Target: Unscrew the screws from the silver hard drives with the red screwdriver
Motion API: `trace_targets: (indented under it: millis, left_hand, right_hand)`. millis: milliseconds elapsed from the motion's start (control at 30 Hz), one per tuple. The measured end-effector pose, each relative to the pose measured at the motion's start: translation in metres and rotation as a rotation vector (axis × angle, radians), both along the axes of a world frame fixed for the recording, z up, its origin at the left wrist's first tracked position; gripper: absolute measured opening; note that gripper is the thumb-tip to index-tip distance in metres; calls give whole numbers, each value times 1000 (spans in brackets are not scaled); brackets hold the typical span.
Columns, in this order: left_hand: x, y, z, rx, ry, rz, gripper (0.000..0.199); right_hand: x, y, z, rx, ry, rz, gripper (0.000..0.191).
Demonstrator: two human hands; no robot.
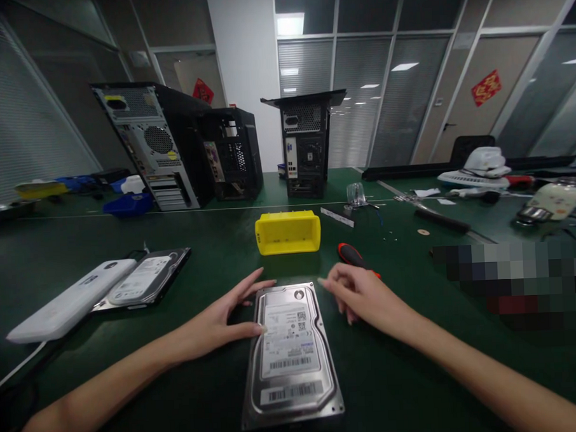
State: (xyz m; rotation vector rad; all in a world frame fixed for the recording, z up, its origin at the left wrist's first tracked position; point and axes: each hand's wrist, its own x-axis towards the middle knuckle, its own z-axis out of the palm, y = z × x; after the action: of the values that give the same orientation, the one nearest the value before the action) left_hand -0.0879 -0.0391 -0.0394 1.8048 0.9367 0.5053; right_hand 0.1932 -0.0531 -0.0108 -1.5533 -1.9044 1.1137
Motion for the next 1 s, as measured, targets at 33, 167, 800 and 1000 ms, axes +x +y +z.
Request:
trace_targets:
  millis: [33, 167, 800, 1000]
  left_hand:
    - [0, 0, 0, 6, -6, -3, 92]
    - [3, -1, -1, 9, -21, 10, 90]
    - [3, 0, -8, 69, 8, 40, 69]
    - [3, -3, -6, 92, 19, 36, 68]
  right_hand:
    - [-5, 8, -6, 150, 0, -80, 28]
    - [-23, 27, -27, 341, 6, -125, 25]
    - [-16, 31, -40, 290, 136, -72, 24]
    - [-13, 31, -35, 299, 140, 23, 25]
